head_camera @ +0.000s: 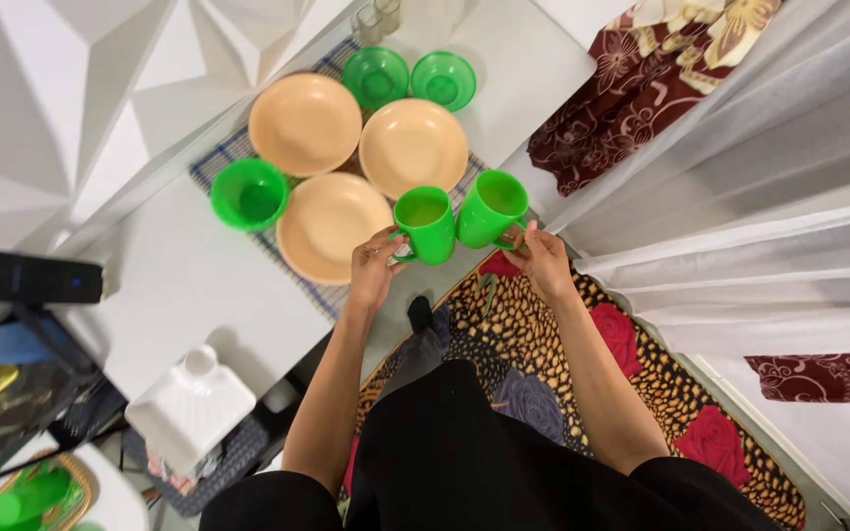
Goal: The person sets a dining table by placing beige plates, green bowls, green mugs, a blue cup, and clear glasses onto a white table. They also place a white tray and add spoons to the arrangement.
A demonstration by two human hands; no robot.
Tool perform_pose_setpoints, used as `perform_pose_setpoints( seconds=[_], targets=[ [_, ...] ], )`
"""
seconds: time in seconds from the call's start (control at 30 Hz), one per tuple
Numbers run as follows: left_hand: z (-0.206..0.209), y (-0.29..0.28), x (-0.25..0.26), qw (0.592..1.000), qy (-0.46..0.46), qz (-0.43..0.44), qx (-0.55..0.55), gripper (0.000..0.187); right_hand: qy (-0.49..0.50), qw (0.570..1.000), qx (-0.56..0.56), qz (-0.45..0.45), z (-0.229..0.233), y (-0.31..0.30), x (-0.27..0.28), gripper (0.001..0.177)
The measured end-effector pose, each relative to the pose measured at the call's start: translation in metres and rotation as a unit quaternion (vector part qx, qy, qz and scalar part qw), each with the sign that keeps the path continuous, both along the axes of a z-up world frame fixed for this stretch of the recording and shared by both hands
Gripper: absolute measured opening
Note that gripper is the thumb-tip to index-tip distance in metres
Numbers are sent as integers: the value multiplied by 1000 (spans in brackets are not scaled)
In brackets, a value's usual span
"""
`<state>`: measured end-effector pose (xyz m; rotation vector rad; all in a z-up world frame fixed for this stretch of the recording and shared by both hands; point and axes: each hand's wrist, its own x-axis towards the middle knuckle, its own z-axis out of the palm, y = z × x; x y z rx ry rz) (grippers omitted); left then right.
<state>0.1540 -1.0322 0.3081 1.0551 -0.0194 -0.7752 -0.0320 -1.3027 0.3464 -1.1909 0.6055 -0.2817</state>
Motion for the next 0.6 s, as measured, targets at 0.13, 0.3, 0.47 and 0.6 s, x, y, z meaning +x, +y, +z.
perform_pose_setpoints(
  seconds=[0.13, 0.3, 0.47, 0.6],
  targets=[
    [-9, -58, 37, 999, 10, -21, -46, 36, 2, 1000, 20, -23, -5, -56, 35, 45],
    [8, -126, 76, 999, 4, -43, -22, 40, 48, 996, 43, -64, 11, -115, 86, 36],
    [12, -169, 105, 998, -18, -55, 7, 49, -16, 997, 38, -62, 2, -158, 131, 40],
    [4, -203, 121, 999, -19, -37, 26, 49, 8, 996, 36, -77, -8, -190, 164, 36]
  ],
)
